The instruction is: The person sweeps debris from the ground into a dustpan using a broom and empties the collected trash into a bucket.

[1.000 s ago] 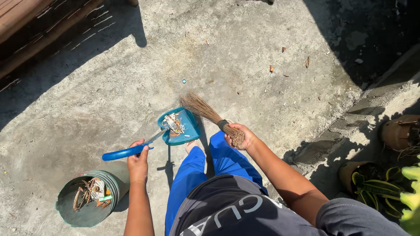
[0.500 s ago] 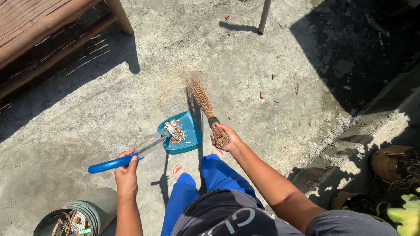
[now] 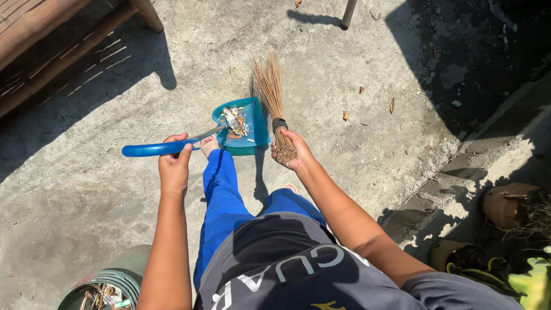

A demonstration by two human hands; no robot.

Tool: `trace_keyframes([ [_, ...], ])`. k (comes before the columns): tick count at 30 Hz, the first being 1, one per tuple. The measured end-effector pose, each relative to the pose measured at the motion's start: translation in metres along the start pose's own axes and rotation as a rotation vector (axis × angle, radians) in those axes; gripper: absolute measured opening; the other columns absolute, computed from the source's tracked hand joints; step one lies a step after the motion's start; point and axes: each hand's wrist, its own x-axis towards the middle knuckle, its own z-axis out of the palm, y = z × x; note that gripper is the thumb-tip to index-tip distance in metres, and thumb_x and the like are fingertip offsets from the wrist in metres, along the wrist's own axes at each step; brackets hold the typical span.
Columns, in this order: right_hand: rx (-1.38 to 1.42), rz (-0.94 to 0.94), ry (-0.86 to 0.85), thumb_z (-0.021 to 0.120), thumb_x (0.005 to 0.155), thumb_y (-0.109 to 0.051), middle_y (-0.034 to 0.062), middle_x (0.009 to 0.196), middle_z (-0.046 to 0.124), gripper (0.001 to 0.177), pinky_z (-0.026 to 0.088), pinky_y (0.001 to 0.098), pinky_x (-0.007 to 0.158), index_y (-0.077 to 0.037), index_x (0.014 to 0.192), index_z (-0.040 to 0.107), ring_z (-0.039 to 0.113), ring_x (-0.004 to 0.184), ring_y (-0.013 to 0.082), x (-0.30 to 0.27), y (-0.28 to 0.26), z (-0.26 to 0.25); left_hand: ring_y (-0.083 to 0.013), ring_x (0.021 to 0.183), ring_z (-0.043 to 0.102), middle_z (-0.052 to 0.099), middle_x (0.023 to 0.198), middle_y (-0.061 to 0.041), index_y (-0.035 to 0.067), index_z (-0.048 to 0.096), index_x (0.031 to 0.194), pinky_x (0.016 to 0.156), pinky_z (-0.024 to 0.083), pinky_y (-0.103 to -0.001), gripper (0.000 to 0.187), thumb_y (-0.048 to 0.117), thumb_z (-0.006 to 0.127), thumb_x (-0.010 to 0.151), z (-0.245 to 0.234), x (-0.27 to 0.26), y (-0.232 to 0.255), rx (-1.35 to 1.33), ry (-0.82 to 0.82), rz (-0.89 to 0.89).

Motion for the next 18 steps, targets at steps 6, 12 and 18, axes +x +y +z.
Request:
trace_keyframes([
  [6, 0.275, 0.166, -0.148, 0.068, 0.091, -0.029, 0.0198, 0.088, 0.06, 0.033, 0.055, 0.0379, 0.059, -0.003, 0.107, 0.057, 0.061, 0.071, 0.0269, 0.103, -0.015, 0.073, -0.0145, 0.115, 0.061, 0.065, 0.131, -0.009, 0.006, 0.06, 0.122, 0.1, 0.049, -0.028, 0.026, 0.006, 0.07, 0.097, -0.013, 0.113, 0.035, 0.053, -0.171, 0.001],
  [12, 0.421, -0.148, 0.186, 0.068, 0.09, -0.028, 0.0102, 0.087, 0.062, 0.026, 0.056, 0.035, 0.058, -0.01, 0.106, 0.059, 0.063, 0.072, 0.0268, 0.108, -0.023, 0.05, -0.0136, 0.104, 0.059, 0.066, 0.123, -0.007, 0.004, 0.061, 0.122, 0.093, 0.049, -0.028, 0.026, 0.007, 0.071, 0.098, -0.028, 0.205, 0.073, 0.15, -0.306, -0.029],
  [18, 0.301, -0.245, 0.129, 0.065, 0.09, -0.031, 0.0141, 0.083, 0.058, 0.026, 0.055, 0.0407, 0.056, -0.011, 0.104, 0.057, 0.063, 0.069, 0.026, 0.104, -0.003, 0.1, -0.0128, 0.108, 0.062, 0.066, 0.122, -0.008, 0.003, 0.062, 0.121, 0.096, 0.05, -0.028, 0.025, 0.007, 0.07, 0.098, -0.018, 0.274, 0.083, 0.158, -0.341, 0.006],
])
